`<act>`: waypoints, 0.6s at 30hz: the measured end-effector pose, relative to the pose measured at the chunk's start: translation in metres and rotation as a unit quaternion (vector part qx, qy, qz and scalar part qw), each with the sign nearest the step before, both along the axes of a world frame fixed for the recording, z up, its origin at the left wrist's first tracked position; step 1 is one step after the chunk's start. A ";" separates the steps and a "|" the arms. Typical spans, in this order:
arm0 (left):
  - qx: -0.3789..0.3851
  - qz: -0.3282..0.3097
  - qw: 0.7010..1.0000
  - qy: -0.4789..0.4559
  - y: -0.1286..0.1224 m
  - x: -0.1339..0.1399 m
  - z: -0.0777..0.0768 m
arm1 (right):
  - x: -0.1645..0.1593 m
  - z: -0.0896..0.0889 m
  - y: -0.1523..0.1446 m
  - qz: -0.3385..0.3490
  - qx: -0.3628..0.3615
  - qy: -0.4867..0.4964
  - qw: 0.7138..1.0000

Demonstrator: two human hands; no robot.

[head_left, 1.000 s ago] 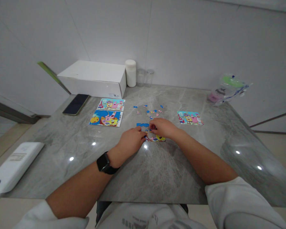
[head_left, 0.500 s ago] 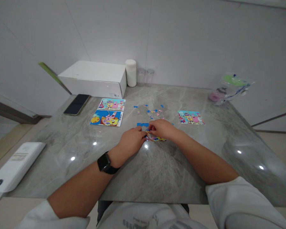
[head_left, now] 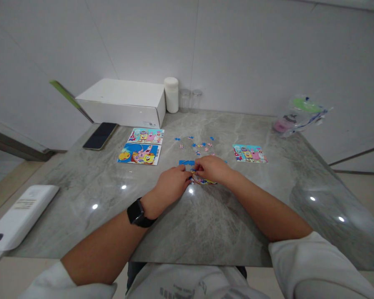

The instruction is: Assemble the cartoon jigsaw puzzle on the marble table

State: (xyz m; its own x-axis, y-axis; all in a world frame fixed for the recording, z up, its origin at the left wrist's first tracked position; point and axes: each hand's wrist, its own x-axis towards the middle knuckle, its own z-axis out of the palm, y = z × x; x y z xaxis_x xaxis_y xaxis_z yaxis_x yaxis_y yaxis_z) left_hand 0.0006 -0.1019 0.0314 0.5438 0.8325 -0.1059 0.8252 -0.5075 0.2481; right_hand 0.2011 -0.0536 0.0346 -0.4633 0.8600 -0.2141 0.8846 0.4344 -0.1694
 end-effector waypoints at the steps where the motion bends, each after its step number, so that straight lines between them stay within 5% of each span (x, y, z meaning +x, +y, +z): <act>1: 0.000 0.001 1.000 0.000 0.000 0.000 0.000 | -0.001 0.000 -0.001 -0.002 0.001 -0.003 1.000; 18: -0.021 0.013 1.000 -0.002 0.000 0.002 0.004 | -0.004 0.000 -0.002 -0.001 0.005 -0.002 1.000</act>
